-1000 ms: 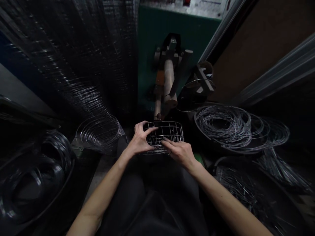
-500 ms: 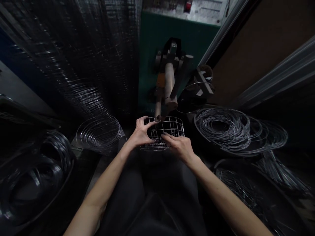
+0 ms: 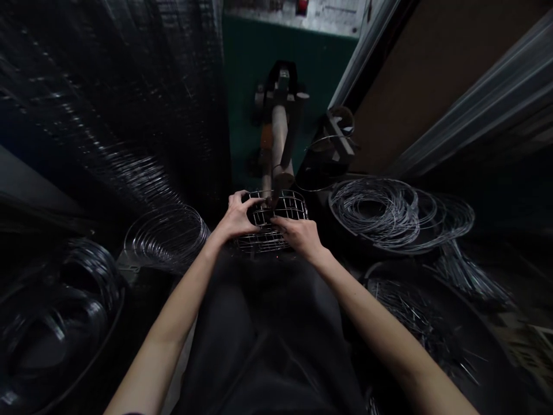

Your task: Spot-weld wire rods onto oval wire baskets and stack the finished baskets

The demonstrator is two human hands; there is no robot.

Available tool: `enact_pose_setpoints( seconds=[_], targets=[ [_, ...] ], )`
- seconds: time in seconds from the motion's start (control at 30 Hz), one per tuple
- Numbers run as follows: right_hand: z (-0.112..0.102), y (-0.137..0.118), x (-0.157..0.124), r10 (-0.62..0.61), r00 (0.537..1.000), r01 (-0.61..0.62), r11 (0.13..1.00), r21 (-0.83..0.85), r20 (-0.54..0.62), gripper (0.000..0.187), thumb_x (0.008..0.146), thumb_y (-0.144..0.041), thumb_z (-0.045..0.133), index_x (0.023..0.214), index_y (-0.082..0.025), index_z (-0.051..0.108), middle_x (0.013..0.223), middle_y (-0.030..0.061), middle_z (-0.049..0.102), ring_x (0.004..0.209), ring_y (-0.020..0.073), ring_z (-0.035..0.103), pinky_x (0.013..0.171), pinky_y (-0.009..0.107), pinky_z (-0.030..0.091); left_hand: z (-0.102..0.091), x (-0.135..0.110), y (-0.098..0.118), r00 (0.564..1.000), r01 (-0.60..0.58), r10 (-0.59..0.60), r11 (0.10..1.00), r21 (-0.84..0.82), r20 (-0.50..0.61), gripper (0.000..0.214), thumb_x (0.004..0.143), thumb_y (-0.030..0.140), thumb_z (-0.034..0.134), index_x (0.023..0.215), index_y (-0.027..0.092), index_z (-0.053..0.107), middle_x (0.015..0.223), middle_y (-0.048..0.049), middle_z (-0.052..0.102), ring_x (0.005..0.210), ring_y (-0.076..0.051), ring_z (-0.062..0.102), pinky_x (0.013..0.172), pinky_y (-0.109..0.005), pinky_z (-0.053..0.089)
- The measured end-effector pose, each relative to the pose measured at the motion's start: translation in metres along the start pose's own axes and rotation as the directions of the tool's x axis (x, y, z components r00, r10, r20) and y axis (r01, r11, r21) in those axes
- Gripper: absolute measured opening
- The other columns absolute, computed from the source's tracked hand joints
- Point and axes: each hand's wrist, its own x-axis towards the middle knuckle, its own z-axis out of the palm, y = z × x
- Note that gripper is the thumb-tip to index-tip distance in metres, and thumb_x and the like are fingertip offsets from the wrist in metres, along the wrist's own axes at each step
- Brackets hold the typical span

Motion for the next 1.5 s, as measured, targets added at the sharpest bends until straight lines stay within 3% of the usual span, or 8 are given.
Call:
enact_pose_setpoints(
  seconds=[0.3,0.43,0.73,0.97,1.17,1.23,1.33,1.5],
  targets=[
    [-0.006,0.009,-0.005,0.06,0.993,-0.058,0.998,0.017,-0.097,0.031,0.091,-0.016,0.046,0.108,-0.03,0.068,0.113,-0.001,0.069,0.081,0.0113,0.064,0.059,0.02,0.04,0.001,0.012,-0.013,1.0,0.015,-0.015,1.0,-0.028,-0.005,0.101,0.051,0.038,0.085,0.14,0.024,0.037,0.131,-0.0111,0.034,0.125,-0.035,0.032,0.109,-0.052,0.031],
    [-0.009,0.011,0.001,0.125,0.989,-0.122,0.992,0.037,-0.082,0.023,0.092,-0.028,0.048,0.101,-0.029,0.069,0.113,0.0025,0.063,0.074,0.0117,0.059,0.051,0.022,0.032,-0.001,0.01,-0.009,0.999,-0.05,0.05,0.999,-0.02,0.003,0.103,0.053,0.037,0.083,0.141,0.026,0.03,0.132,-0.011,0.038,0.127,-0.035,0.033,0.108,-0.053,0.028],
    [-0.015,0.011,0.011,0.133,0.991,-0.133,0.986,0.1,0.003,0.018,0.089,-0.03,0.055,0.102,-0.027,0.066,0.102,0.004,0.057,0.077,0.0143,0.056,0.054,0.023,0.034,-0.001,0.004,-0.007,0.998,-0.052,0.052,0.999,0.011,0.023,0.103,0.052,0.039,0.084,0.137,0.026,0.029,0.138,-0.0135,0.034,0.134,-0.037,0.026,0.108,-0.056,0.025],
    [-0.016,0.009,0.011,0.112,0.993,-0.113,0.992,0.058,0.027,0.019,0.09,-0.031,0.052,0.103,-0.026,0.065,0.103,0.0038,0.059,0.077,0.0148,0.057,0.052,0.024,0.032,0.001,0.002,-0.01,0.994,-0.08,0.075,0.995,-0.062,-0.075,0.094,0.05,0.032,0.084,0.129,0.022,0.035,0.131,-0.0125,0.042,0.127,-0.034,0.039,0.107,-0.05,0.033],
    [-0.013,0.009,0.01,0.132,0.991,-0.132,0.99,0.058,-0.003,0.019,0.09,-0.032,0.052,0.101,-0.027,0.066,0.1,0.0034,0.059,0.073,0.0138,0.056,0.051,0.023,0.032,-0.016,0.002,-0.013,0.991,0.046,-0.024,0.986,-0.161,0.134,0.094,0.044,0.042,0.088,0.125,0.023,0.045,0.145,-0.0158,0.028,0.139,-0.039,0.019,0.111,-0.055,0.026],
    [-0.011,0.01,0.009,0.136,0.99,-0.134,0.989,0.069,-0.023,0.018,0.089,-0.032,0.053,0.1,-0.026,0.067,0.099,0.0032,0.059,0.074,0.0137,0.056,0.051,0.023,0.032,-0.023,0.003,-0.019,0.986,0.101,-0.062,0.959,-0.264,0.155,0.085,0.056,0.049,0.082,0.128,0.026,0.045,0.145,-0.013,0.033,0.137,-0.036,0.027,0.11,-0.053,0.03],
    [-0.007,0.011,0.009,0.133,0.99,-0.129,0.987,0.095,-0.042,0.017,0.089,-0.031,0.054,0.098,-0.026,0.067,0.097,0.0026,0.058,0.074,0.0134,0.057,0.051,0.022,0.033,-0.025,0.009,-0.032,0.992,0.123,-0.115,0.926,-0.357,0.045,0.06,0.078,0.05,0.063,0.129,0.023,0.046,0.129,-0.0105,0.053,0.126,-0.029,0.045,0.107,-0.048,0.035],
    [-0.004,0.013,0.007,0.128,0.989,-0.119,0.986,0.12,-0.069,0.018,0.089,-0.032,0.053,0.097,-0.027,0.069,0.095,0.0027,0.058,0.074,0.0134,0.057,0.051,0.022,0.033,-0.012,0.024,-0.043,0.994,0.108,-0.097,0.929,-0.354,0.05,0.049,0.079,0.038,0.061,0.124,0.019,0.056,0.115,-0.0072,0.065,0.109,-0.026,0.058,0.098,-0.039,0.044]
  ],
)
